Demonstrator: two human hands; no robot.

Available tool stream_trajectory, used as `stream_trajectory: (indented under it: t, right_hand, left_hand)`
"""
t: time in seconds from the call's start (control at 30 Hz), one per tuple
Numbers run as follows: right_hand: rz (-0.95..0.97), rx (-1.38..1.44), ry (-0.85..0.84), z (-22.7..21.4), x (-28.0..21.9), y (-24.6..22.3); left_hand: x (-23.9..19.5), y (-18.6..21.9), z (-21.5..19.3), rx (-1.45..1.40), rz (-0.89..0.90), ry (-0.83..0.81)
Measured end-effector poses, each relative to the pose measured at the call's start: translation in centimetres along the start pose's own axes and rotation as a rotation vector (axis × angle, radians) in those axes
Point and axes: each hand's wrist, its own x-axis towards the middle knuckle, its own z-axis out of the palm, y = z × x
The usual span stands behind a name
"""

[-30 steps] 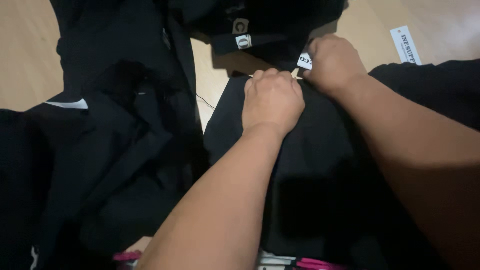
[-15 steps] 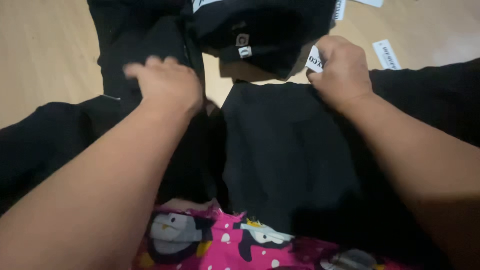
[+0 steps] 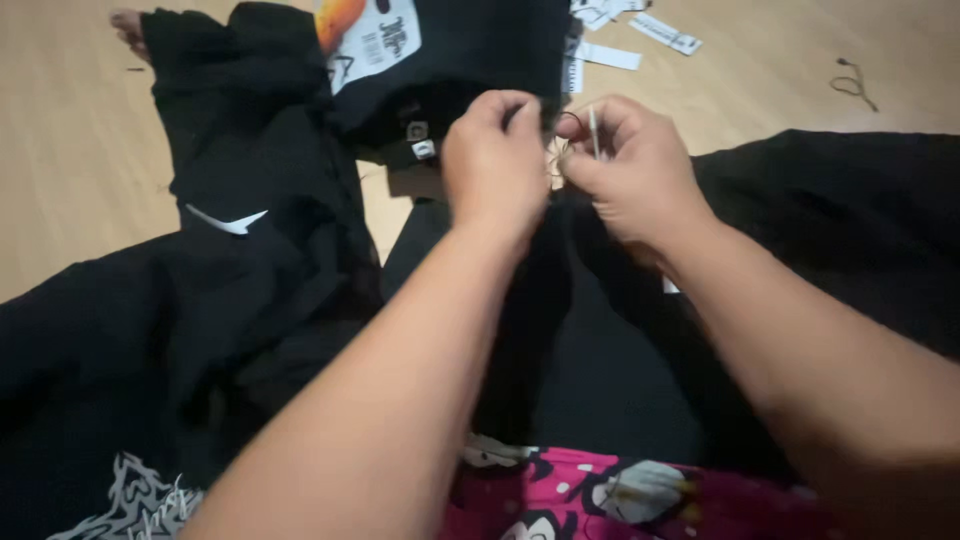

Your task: The person sits on the floor and attaches white rectangular tags to black t-shirts using a needle and thread. They thread the needle, sew the tag onto the fabric, and tie off the thread.

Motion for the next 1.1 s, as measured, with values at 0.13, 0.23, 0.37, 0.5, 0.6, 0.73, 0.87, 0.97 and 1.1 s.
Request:
stream_trajectory:
  t: [0.13,0.23,0.37,0.5,0.6,0.73,0.87,0.97,1.1]
  right_hand:
    - [0.443,0.786,-0.069,-0.8,-3.2,0.7]
    - [0.556,0.976,-0.105,-1.7,-6.1,2.1]
    - [0.708,1.042,-0.115,-4.3,-8.6,5.3]
    - [0.738,0.964,-0.024,-6.6,-8.8,5.1]
    - [0.783,0.835,0.058,-8.4,-9.1,5.0]
    - [0.82,0.785,0.159,-8.6,-9.6,5.6]
    - [0.826,0.794,0.163,-7.7,-9.8,6.2]
    - [0.846,0.758,0.127,-6.8,-9.4,6.4]
    - [0.842,0.731,0.087,-4.8,-8.6,5.4]
  left_hand:
    - [-3.5,5.4,1.9,-0.339,-0.338,-0.012]
    - [-4.7,5.2,5.1,-0.438,-0.288,-0.028]
    - [-7.8,8.2,4.4,-0.554,-0.403,-0.208]
    - [-7.5,6.3,3.1,-0.171,-0.174,-0.414]
    - [-5.6,2.8,-0.2,0.354,0.05,-0.425]
    - [-1.2,-3.3,-5.7,1.086,0.254,-0.27]
    - [1.2,-5.6,-10.4,1.374,0.156,-0.305]
    - [1.4,-6.9,-12.2,1.258,-0.173,-0.537]
    - [0.5,-9.3,-11.4,1.365,-0.06,-0.509]
